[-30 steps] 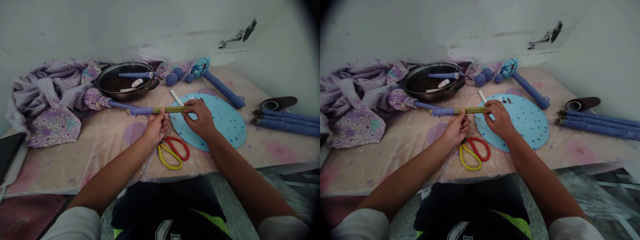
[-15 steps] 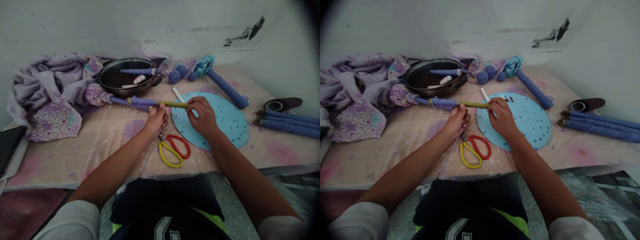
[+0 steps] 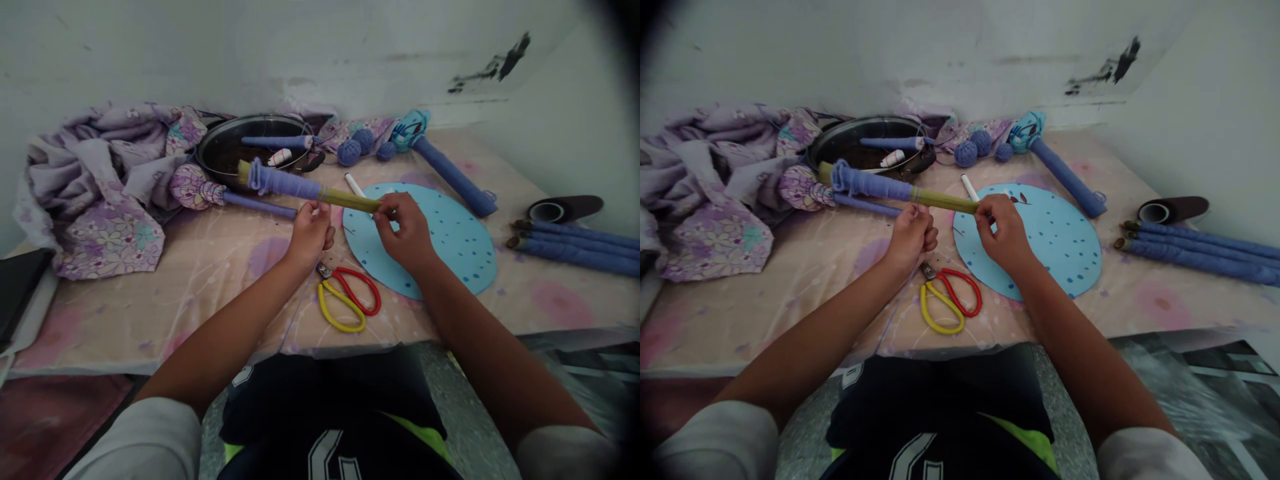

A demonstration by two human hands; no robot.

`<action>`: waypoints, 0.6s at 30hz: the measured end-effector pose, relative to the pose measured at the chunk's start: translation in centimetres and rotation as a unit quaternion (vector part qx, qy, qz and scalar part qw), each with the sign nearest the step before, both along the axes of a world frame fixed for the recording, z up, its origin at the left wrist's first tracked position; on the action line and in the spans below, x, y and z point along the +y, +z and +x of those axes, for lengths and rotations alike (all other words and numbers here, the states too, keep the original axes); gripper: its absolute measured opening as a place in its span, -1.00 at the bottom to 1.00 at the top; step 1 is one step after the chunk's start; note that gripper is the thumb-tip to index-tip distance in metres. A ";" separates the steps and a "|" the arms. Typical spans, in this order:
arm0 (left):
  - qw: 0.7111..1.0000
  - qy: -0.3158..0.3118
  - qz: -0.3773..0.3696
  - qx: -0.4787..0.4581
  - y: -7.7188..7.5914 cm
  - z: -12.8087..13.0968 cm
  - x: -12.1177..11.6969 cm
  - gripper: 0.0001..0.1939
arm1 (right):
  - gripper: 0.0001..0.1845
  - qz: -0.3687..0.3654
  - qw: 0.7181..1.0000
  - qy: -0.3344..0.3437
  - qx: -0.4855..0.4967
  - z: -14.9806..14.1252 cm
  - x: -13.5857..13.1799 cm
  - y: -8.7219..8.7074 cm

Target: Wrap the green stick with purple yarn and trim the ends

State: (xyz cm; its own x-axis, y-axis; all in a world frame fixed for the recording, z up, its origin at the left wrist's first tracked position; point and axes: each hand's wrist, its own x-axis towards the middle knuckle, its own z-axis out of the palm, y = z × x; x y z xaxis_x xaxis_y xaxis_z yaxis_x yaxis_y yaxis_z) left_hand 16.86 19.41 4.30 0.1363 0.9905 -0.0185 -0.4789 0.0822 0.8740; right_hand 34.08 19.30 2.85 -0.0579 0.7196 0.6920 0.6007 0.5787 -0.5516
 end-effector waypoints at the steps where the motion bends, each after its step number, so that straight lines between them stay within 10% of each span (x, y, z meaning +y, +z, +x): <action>1: 1.000 -0.003 0.004 0.002 0.0 0.0 0.0 -0.62 | -0.98 0.013 1.000 -0.002 -0.017 0.1 0.1 0.0; 9: 0.999 -0.018 -0.016 -0.029 -0.2 0.0 0.0 -0.50 | -0.95 0.047 0.996 0.024 -0.072 0.1 0.1 0.3; 18: 0.999 -0.017 -0.031 -0.037 -0.3 0.2 -0.1 -0.55 | -0.57 -0.281 0.936 0.043 0.209 -0.3 0.0 0.4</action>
State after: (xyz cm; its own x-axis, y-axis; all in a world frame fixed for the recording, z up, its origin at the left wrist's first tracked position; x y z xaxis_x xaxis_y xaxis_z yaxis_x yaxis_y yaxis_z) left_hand 17.01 19.31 3.97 0.1730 0.9826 -0.0676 -0.5388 0.1519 0.8286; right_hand 33.80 19.33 3.23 0.0585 0.9818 0.1807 0.2293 0.1630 -0.9596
